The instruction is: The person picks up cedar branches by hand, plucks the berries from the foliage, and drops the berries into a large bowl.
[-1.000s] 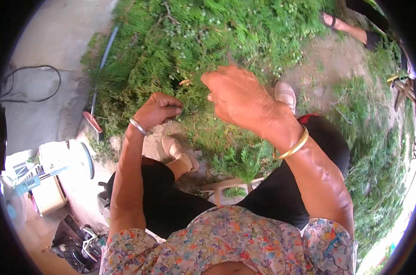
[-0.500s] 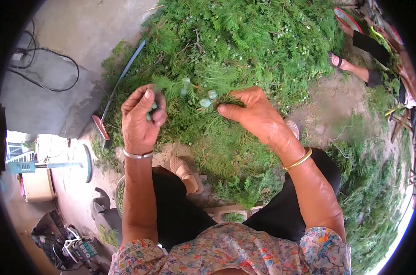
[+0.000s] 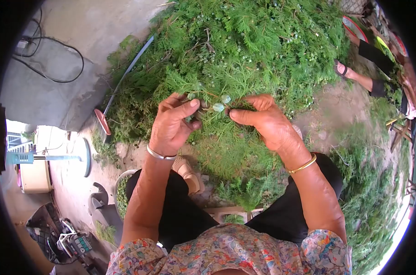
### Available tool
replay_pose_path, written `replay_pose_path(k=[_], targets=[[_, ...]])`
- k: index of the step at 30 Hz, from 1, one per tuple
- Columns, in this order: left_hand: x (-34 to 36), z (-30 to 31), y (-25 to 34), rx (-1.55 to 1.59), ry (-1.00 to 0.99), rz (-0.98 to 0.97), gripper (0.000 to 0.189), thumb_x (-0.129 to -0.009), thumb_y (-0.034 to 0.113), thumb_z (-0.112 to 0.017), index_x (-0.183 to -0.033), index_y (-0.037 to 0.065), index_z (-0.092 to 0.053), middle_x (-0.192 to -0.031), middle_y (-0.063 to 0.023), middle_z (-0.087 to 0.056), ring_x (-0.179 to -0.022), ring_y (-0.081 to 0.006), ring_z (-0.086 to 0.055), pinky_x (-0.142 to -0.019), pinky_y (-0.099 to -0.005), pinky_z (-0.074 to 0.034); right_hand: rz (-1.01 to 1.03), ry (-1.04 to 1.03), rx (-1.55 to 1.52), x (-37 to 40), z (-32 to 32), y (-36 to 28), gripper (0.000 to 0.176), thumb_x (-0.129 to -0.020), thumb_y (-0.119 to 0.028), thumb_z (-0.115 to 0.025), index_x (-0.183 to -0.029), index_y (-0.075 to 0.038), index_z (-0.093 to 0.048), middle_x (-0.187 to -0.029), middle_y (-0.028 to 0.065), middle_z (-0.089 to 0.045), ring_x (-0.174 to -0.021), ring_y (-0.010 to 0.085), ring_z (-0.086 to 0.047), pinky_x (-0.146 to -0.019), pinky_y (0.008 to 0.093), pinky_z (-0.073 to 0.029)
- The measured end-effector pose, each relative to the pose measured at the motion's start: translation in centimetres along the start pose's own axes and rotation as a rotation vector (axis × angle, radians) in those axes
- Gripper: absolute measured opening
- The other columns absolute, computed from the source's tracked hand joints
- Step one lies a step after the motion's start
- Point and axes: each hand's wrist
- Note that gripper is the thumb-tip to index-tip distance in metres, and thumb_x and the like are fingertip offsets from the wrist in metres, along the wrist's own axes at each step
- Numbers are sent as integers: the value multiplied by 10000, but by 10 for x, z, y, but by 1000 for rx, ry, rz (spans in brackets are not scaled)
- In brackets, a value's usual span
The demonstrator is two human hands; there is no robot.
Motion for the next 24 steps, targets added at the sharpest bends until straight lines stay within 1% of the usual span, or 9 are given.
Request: replay_pose_path(k=[1,8,10,12,14,17,20,22,24], targets=[[-1,3,0,-20,-12,13,108,-793,61,-657,-822,17,-562,-717,-71,-609,-546,-127,-516,-462,-266,-377,-17,-11,7,-2,2,2,157,-768,-95,-674,-886,8,-665,-774,9,-648,-680,62,-541,-651,225,-434],[3,1,3,-206,50,-108,135,-829,104,-633,-749,13,-574,-693,-74,-592,-487,-102,-467,-398,-213,-323,-131,-76,-45,-3,6,5,180,-731,-65,-705,-876,14,-635,-782,39,-638,-693,120,-564,-640,254,-459],[3,3,4,-377,231,-222,164,-853,137,-611,-769,-1,-584,-669,-70,-570,-467,-83,-437,-362,-185,-290,-142,-57,-24,1,9,5,169,-730,-70,-706,-855,20,-637,-741,43,-627,-648,118,-553,-564,251,-446],[-10,28,26,-104,333,-259,146,-877,136,-565,-868,-7,-595,-732,-80,-577,-462,-84,-439,-355,-165,-301,-152,-38,-8,5,14,4,160,-730,-74,-706,-834,26,-639,-700,47,-616,-604,115,-543,-489,249,-432],[-15,50,49,131,210,-240,67,-846,66,-558,-834,6,-586,-721,-110,-583,-516,-113,-506,-358,-196,-330,-70,-106,42,7,17,2,169,-733,-86,-706,-825,36,-632,-653,53,-595,-514,110,-510,-400,241,-386],[-4,30,52,187,184,-128,97,-820,73,-587,-886,2,-594,-740,-130,-596,-533,-137,-520,-388,-225,-371,-49,-126,149,9,18,-2,175,-762,-152,-699,-742,8,-630,-599,20,-562,-477,97,-474,-468,242,-374],[-8,40,31,54,134,16,215,-831,177,-607,-945,-3,-583,-772,-84,-594,-557,-152,-508,-406,-257,-392,-67,-185,102,9,18,1,167,-763,-146,-696,-744,6,-633,-584,19,-557,-474,94,-468,-472,236,-369],[-11,39,15,-57,137,-15,226,-816,159,-625,-972,-3,-601,-796,-87,-615,-618,-168,-571,-420,-262,-437,-93,-181,85,11,15,0,161,-761,-142,-697,-753,6,-634,-595,19,-563,-478,92,-469,-473,236,-369],[-8,30,10,-132,-152,-23,235,-797,128,-639,-977,-21,-612,-833,-102,-633,-730,-199,-624,-524,-298,-507,-115,-171,67,11,13,-2,157,-760,-137,-698,-762,6,-635,-605,20,-569,-483,90,-470,-474,236,-369]])
Point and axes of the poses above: each hand's wrist, its own x-axis away from the middle knuckle, its own z-axis out of the back of the hand, y = z × x
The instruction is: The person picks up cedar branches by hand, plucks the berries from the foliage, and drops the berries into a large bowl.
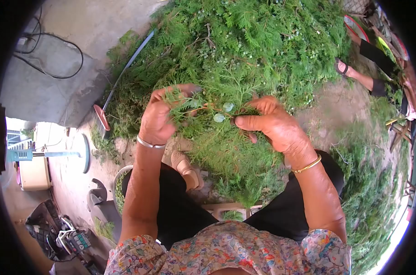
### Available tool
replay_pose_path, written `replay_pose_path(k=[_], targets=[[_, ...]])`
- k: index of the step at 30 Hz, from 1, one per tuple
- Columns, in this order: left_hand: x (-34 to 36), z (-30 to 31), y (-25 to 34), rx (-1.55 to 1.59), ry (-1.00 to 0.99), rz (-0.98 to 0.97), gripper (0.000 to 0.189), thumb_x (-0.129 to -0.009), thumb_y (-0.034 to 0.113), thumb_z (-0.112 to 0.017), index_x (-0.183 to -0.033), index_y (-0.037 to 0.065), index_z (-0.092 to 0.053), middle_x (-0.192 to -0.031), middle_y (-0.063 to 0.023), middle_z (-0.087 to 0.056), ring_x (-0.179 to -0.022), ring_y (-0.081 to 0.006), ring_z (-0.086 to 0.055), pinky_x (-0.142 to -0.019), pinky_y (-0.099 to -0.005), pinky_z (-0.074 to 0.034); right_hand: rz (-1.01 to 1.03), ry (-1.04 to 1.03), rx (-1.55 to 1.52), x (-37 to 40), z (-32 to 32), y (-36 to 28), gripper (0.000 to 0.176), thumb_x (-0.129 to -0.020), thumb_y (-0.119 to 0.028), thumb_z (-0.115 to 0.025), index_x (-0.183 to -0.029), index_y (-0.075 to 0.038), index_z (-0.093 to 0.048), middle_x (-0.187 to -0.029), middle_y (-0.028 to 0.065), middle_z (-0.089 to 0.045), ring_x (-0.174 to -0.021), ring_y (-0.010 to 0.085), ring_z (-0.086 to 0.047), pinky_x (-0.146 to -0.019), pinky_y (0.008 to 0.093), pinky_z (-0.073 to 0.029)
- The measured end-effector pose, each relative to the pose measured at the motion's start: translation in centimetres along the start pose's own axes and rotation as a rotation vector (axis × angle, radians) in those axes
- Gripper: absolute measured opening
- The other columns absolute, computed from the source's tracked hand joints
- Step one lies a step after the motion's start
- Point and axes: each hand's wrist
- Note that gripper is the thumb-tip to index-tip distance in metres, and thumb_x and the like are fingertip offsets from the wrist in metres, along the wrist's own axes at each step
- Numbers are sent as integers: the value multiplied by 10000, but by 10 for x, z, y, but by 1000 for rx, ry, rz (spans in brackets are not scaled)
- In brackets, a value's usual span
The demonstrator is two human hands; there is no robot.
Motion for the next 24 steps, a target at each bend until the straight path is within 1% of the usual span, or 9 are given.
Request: replay_pose_path(k=[2,4,5,7,8,10,16,19,24], targets=[[3,2,3,-134,-111,-13,215,-794,66,-621,-973,-53,-605,-866,-118,-638,-800,-215,-643,-586,-302,-535,-32,25,-44,-1,-1,0,153,-757,-128,-698,-787,10,-636,-626,18,-577,-493,87,-471,-481,236,-370],[2,9,-4,-943,-339,-678,196,-785,12,-602,-961,-73,-605,-851,-130,-635,-730,-210,-642,-552,-268,-526,-22,3,-24,-3,1,2,155,-758,-125,-697,-795,12,-635,-635,15,-579,-496,86,-470,-482,235,-368],[2,7,-6,-940,-340,-676,196,-785,12,-602,-961,-73,-605,-851,-130,-635,-730,-210,-642,-552,-268,-526,-9,-24,-1,-3,2,3,157,-759,-122,-695,-803,15,-634,-644,13,-581,-500,84,-470,-484,234,-367],[2,-1,-7,-21,-186,-90,173,-787,-13,-588,-948,-75,-603,-849,-135,-633,-675,-183,-625,-479,-230,-495,4,-24,8,-4,1,4,167,-757,-142,-701,-792,11,-644,-626,12,-576,-494,82,-476,-459,228,-377],[2,-6,-4,-19,-188,-88,173,-787,-13,-588,-948,-75,-603,-849,-135,-633,-675,-183,-625,-479,-230,-495,21,-26,18,-4,2,4,178,-756,-161,-706,-782,7,-653,-608,12,-571,-487,79,-483,-434,223,-386],[1,-13,2,-107,425,-51,122,-797,8,-585,-889,-70,-601,-791,-124,-619,-634,-156,-586,-453,-220,-456,20,-39,78,-2,5,2,154,-768,-143,-688,-765,4,-641,-597,12,-564,-494,78,-474,-473,232,-381],[7,-3,32,164,88,-192,90,-783,9,-579,-858,-40,-591,-707,-104,-594,-493,-109,-490,-366,-176,-340,58,108,124,-8,2,12,131,-788,-99,-636,-708,1,-614,-561,12,-538,-506,82,-471,-525,246,-376],[17,-9,5,55,-148,-67,118,-820,57,-579,-914,-14,-587,-820,-148,-601,-551,-101,-509,-388,-165,-332,33,205,122,-14,-1,15,139,-790,-87,-622,-687,5,-603,-561,10,-531,-506,90,-474,-529,248,-381],[16,-51,-22,-173,157,-28,140,-799,109,-647,-832,-17,-596,-701,-49,-562,-510,-71,-472,-386,-173,-303,51,358,47,-20,-8,27,153,-790,-81,-614,-672,14,-594,-561,2,-522,-499,97,-477,-528,257,-394]])
Point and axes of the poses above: each hand's wrist, its own x-axis away from the middle knuckle, its own z-axis out of the back of the hand, y = z × x
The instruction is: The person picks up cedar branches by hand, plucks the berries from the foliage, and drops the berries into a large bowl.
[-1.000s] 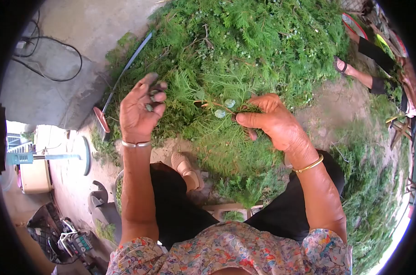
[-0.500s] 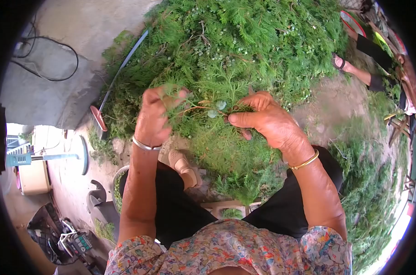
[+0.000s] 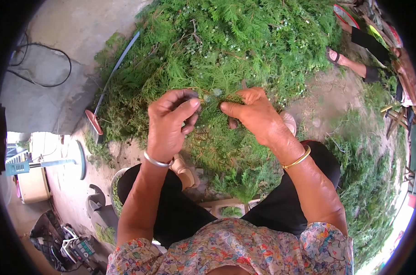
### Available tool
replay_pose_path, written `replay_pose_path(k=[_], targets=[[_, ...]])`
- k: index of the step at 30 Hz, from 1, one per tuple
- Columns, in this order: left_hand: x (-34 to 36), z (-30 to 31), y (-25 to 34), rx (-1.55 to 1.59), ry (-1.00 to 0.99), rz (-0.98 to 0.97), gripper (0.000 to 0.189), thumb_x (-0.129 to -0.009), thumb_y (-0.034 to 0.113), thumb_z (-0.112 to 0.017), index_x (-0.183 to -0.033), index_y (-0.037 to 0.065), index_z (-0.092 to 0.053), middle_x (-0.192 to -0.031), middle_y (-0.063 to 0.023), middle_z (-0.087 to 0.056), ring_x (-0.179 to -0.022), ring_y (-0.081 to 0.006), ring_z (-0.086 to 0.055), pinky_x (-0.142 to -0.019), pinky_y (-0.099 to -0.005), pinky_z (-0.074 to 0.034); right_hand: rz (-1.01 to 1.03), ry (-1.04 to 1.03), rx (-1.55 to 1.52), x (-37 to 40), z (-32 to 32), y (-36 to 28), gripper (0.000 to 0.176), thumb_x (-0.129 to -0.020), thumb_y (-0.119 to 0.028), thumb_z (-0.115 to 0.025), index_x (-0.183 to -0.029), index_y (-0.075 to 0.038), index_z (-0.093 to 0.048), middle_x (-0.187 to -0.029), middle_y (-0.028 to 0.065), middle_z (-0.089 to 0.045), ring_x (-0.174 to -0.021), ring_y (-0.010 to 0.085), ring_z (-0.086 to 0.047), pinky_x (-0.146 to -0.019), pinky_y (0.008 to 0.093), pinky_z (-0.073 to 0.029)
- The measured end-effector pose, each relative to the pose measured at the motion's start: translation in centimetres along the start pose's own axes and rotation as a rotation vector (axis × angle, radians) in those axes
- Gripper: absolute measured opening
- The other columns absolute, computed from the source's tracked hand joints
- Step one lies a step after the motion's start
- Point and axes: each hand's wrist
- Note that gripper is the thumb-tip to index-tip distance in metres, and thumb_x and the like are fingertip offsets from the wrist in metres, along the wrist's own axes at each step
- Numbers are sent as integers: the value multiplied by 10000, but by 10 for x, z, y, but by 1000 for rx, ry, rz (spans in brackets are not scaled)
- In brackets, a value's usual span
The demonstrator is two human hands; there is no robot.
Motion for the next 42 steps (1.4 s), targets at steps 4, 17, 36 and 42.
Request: replay_pose_path(k=[4,17,36,42], targets=[[-1,4,2,60,-58,203,195,-807,153,-666,-848,-26,-602,-683,-9,-524,-523,-70,-456,-408,-183,-295,29,-196,171,8,-2,-18,150,-793,-103,-612,-697,11,-606,-558,9,-528,-520,106,-495,-569,259,-412],[-18,49,26,364,196,109,101,-810,69,-595,-816,-27,-566,-679,-110,-568,-496,-137,-506,-347,-223,-355,50,-181,21,13,6,-19,164,-766,-85,-632,-692,56,-595,-543,38,-540,-488,98,-484,-474,254,-386],[-7,3,-24,-958,-7,-403,106,-700,33,-668,-775,-31,-628,-639,-117,-613,-554,-93,-563,-513,-252,-445,394,-195,720,4,-6,5,112,-739,-75,-592,-768,26,-631,-641,242,-541,-590,360,-552,-586,382,-447],[-21,11,-36,-1041,138,-843,68,-732,25,-624,-753,-37,-608,-595,-117,-572,-486,-156,-521,-446,-289,-410,356,-222,718,5,-2,-2,102,-748,-70,-593,-739,29,-618,-615,224,-544,-562,315,-562,-566,373,-440]])
Point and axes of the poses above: each hand's wrist, its own x-axis away from the middle knuckle, its own z-axis out of the back of the hand, y = z × x
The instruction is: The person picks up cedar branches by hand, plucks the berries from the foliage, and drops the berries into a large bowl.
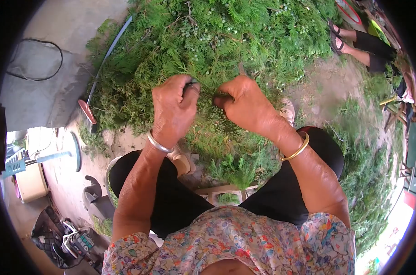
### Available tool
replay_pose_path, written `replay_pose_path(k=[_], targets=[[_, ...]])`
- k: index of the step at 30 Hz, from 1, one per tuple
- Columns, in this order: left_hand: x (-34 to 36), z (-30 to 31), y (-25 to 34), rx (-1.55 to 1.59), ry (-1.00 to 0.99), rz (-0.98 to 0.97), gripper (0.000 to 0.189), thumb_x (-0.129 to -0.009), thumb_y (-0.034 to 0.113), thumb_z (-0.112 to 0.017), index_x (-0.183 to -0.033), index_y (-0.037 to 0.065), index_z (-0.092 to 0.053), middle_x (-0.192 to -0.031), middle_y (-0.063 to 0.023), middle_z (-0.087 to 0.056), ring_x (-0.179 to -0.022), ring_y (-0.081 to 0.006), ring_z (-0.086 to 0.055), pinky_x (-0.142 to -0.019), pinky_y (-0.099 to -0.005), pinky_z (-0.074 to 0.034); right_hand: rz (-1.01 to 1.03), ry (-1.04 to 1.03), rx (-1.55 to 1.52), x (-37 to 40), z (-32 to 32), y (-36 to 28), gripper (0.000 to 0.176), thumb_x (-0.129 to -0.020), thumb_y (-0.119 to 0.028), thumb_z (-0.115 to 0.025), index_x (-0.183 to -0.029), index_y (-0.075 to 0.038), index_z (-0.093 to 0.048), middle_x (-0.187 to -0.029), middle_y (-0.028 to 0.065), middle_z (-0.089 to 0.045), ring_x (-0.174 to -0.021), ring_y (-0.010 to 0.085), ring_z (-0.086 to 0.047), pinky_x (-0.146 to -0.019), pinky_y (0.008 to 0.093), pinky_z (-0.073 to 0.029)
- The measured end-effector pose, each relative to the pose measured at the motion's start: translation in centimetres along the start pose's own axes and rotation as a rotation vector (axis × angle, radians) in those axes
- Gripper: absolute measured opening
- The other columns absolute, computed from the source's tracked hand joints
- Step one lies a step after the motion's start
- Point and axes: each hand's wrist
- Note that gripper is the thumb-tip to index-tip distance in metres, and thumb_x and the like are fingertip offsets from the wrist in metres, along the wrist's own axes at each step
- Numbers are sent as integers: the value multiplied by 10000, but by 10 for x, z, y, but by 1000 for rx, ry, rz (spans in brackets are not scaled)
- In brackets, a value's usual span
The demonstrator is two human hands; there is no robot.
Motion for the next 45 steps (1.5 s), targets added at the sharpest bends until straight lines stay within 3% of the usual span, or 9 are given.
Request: replay_pose_path(k=[1,3,9,15,22,24,31,34,45], targets=[[-2,5,3,3,-2,3,68,-732,25,-624,-753,-37,-608,-595,-117,-572,-486,-156,-521,-446,-289,-410,-74,-32,-100,0,3,-3,113,-756,-70,-597,-726,38,-615,-574,185,-544,-554,259,-567,-548,357,-435],[-10,21,12,683,-160,786,81,-779,49,-604,-793,-31,-596,-667,-94,-580,-515,-145,-516,-417,-246,-387,-150,-63,-197,0,6,-1,128,-764,-71,-601,-714,46,-613,-532,147,-544,-545,204,-572,-530,342,-430],[-23,50,-54,1934,79,1089,183,-842,148,-547,-866,-33,-548,-873,-162,-520,-649,-180,-502,-468,-254,-424,-488,209,-1121,-2,19,12,120,-837,-86,-603,-791,25,-611,-758,47,-621,-599,129,-567,-567,274,-490],[-19,46,-41,1865,93,1142,201,-852,188,-537,-851,-12,-561,-877,-189,-563,-710,-253,-542,-585,-347,-475,-464,307,-1496,-9,26,20,180,-906,-92,-445,-991,61,-485,-909,178,-580,-837,319,-614,-719,513,-521],[-18,59,-58,1873,20,1081,145,-857,137,-531,-881,-5,-551,-844,-165,-571,-698,-236,-557,-539,-310,-479,-573,256,-1358,-4,22,10,92,-849,-93,-563,-843,-6,-536,-881,140,-621,-812,225,-617,-725,404,-521],[-18,71,-64,1826,76,1070,143,-857,132,-530,-893,-5,-546,-837,-155,-563,-686,-223,-549,-520,-293,-469,-706,218,-699,-1,14,25,112,-828,-102,-604,-833,6,-575,-874,125,-632,-785,198,-606,-708,342,-494],[-11,117,-81,1817,264,1068,246,-859,154,-525,-974,-36,-420,-884,-125,-453,-708,-184,-443,-506,-275,-357,-50,-733,72,41,-35,40,525,-772,-346,-610,-1097,59,-534,-1013,235,-584,-909,346,-572,-816,410,-441],[-2,150,-85,1933,341,1041,223,-852,145,-537,-955,-19,-426,-872,-112,-447,-708,-179,-435,-510,-267,-348,-149,-966,238,41,-35,30,508,-780,-352,-606,-1086,50,-547,-1073,233,-556,-988,341,-548,-844,407,-431],[169,298,-128,1008,683,1218,130,-858,139,-546,-882,11,-545,-751,-124,-578,-602,-200,-547,-423,-261,-393,-242,-458,71,14,-10,3,377,-785,-211,-642,-1079,14,-570,-1032,172,-540,-997,256,-551,-829,342,-445]])
Point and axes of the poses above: each hand's wrist, its own x-axis away from the middle knuckle, its own z-axis out of the back of the hand, y = z × x
